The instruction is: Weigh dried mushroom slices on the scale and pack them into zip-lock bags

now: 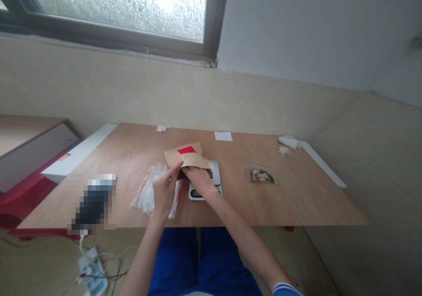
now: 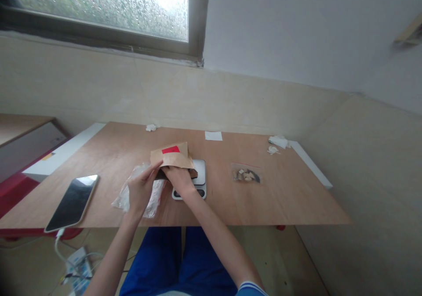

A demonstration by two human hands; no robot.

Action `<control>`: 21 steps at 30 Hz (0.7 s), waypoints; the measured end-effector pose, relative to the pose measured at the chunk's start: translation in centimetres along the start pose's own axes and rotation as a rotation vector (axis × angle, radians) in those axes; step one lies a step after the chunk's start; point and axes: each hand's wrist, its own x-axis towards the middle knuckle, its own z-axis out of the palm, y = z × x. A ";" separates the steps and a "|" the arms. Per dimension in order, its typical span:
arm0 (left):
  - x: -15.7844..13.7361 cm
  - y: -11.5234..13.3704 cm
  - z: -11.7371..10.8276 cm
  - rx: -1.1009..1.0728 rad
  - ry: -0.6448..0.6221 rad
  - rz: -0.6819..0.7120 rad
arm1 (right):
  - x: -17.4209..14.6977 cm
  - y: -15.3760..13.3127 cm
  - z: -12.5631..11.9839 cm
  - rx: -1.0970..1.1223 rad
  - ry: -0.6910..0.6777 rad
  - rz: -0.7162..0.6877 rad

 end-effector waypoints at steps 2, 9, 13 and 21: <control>0.1 0.1 0.0 0.013 -0.005 -0.005 | -0.4 0.1 -0.1 -0.012 -0.026 -0.024; 0.1 0.3 0.1 0.009 -0.019 -0.023 | -0.8 0.1 -0.6 -0.031 -0.080 0.020; 0.3 0.5 0.0 0.021 -0.031 -0.004 | -1.1 0.4 -1.0 0.023 -0.048 -0.011; 0.7 0.6 -0.2 0.079 -0.022 0.026 | -3.5 0.8 -0.4 0.217 0.131 0.013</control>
